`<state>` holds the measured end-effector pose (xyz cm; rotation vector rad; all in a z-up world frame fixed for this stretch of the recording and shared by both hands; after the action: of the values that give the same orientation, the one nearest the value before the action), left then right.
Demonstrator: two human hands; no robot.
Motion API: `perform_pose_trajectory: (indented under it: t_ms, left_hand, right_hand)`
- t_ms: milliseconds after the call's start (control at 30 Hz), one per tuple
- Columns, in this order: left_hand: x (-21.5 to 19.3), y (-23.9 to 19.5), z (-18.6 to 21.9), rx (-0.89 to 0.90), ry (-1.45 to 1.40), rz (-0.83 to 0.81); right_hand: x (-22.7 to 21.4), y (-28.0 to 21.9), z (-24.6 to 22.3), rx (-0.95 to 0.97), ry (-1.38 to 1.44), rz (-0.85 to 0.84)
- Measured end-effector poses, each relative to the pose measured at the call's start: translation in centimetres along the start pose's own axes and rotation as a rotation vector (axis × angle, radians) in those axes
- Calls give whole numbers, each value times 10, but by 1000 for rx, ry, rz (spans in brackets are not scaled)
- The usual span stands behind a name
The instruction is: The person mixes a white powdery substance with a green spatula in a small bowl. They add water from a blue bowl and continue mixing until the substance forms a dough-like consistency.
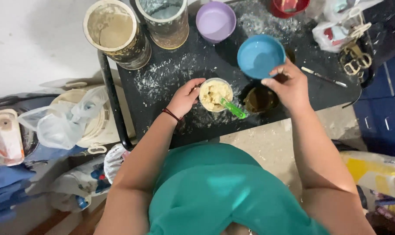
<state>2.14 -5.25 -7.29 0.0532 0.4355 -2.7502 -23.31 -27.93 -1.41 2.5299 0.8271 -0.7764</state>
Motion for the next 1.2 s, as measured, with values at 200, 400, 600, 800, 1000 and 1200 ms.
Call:
perform_pose_trajectory:
  t_ms: [200, 400, 600, 800, 1000, 1200]
  left_hand:
    - [-1, 4, -15, 43, -11, 23]
    - [-2, 6, -19, 71, 39, 25]
    - [-4, 13, -30, 163, 102, 31]
    - [-5, 7, -23, 187, 116, 34]
    - [-5, 4, -17, 172, 120, 14]
    - [-7, 2, -13, 182, 146, 10]
  right_hand:
    - [4, -41, -41, 30, -31, -46]
    - [5, -57, -64, 35, -72, -39]
    - [11, -59, -60, -12, -113, -12]
    - [12, -60, -72, -38, -153, 3]
    - [14, -61, -75, -62, -159, 3]
    - [13, -61, -71, -51, -155, 3]
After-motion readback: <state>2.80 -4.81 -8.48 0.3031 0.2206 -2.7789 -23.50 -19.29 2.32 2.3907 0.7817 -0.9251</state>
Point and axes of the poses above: each hand's wrist, its own y-axis towards the middle knuckle, its own x-axis out of the palm, z = x × y, the point moved 3 cm from there along y, towards the middle knuckle, and after that the axes turned 5 degrees about x, right-handed, at the moved point
